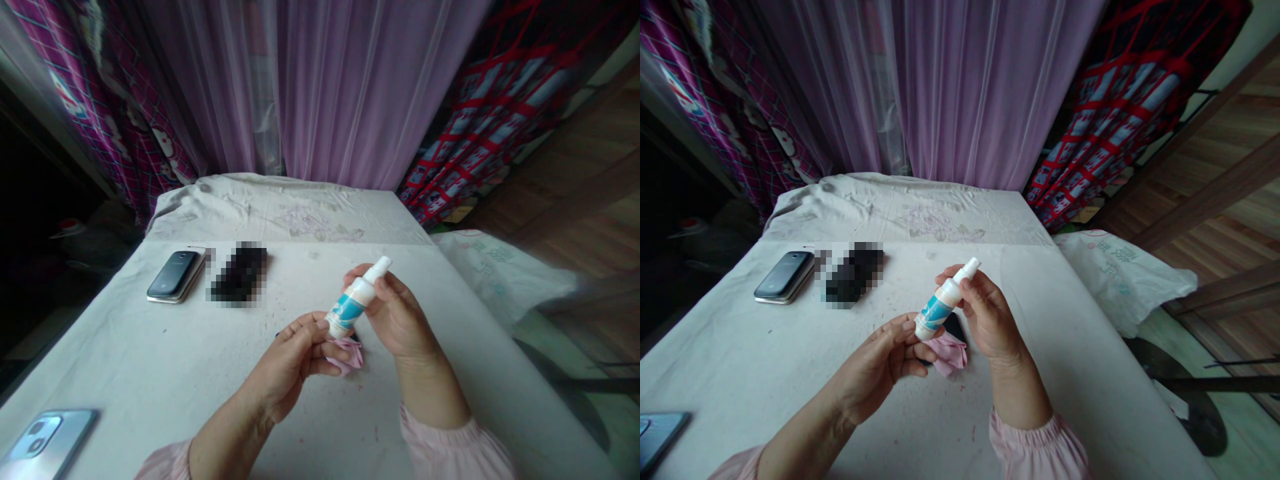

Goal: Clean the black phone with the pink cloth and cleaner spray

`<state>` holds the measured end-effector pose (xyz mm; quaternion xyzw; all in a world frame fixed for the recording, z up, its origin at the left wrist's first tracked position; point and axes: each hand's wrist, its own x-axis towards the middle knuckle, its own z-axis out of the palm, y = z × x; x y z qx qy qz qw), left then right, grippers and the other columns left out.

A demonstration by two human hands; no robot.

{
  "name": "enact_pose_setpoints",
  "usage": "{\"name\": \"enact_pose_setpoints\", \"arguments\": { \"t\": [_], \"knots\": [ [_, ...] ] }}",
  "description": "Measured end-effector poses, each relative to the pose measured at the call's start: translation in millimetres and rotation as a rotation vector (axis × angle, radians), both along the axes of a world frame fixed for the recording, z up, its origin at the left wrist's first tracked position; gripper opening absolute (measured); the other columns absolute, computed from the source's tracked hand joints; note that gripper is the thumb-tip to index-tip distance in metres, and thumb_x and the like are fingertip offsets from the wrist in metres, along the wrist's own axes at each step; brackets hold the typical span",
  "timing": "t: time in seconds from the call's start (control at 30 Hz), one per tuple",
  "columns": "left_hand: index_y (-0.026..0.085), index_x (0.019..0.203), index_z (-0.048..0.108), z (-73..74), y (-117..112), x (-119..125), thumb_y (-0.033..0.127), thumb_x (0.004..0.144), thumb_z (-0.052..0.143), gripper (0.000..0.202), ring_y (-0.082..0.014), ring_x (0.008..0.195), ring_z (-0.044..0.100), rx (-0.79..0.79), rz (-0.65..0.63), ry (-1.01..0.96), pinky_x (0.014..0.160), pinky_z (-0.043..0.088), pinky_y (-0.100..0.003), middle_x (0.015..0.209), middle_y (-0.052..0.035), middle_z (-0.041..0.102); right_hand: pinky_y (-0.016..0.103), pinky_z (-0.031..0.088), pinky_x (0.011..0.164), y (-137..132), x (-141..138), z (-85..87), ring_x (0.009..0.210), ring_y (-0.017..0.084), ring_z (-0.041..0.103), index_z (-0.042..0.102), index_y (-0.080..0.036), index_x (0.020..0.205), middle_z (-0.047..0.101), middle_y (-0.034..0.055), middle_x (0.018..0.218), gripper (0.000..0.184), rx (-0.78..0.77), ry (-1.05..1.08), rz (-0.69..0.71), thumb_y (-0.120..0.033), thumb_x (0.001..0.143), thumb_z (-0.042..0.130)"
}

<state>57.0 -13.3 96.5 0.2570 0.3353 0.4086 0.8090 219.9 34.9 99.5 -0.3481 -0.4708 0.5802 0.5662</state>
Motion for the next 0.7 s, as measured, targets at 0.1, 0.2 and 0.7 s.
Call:
{"name": "enact_pose_setpoints", "arguments": {
  "t": [0.1,0.2,0.7],
  "knots": [
    [0.012,0.09,0.065,-0.7,0.1,0.0,0.046,0.075,0.072,0.037,-0.0157,0.068,0.068,-0.007,0.0,0.008,0.058,0.05,-0.02,0.079,-0.0088,0.072,0.033,0.051,0.076,-0.4,0.6,-0.5,0.084,0.019,0.064,0.068,-0.025,0.094,0.07,0.0032,0.095,0.028,0.002,0.006,0.021,-0.05,0.081,0.065],
    [0.012,0.09,0.066,-1.5,-0.1,0.2,0.046,0.075,0.072,0.037,-0.0154,0.069,0.068,0.0,-0.002,0.009,0.059,0.051,-0.019,0.08,-0.009,0.072,0.034,0.051,0.079,-0.8,1.4,-0.9,0.088,0.02,0.065,0.069,-0.025,0.096,0.071,0.0034,0.097,0.028,-0.001,0.03,0.05,-0.049,0.082,0.065],
    [0.011,0.094,0.071,-7.3,-0.9,-1.1,0.046,0.085,0.061,0.038,-0.0142,0.07,0.069,0.013,-0.021,-0.04,0.061,0.052,-0.019,0.085,-0.0108,0.074,0.033,0.051,0.074,0.2,3.7,-2.6,0.08,0.019,0.065,0.069,-0.026,0.097,0.073,0.0029,0.091,0.03,0.008,0.004,0.052,-0.047,0.075,0.073]
  ]
}}
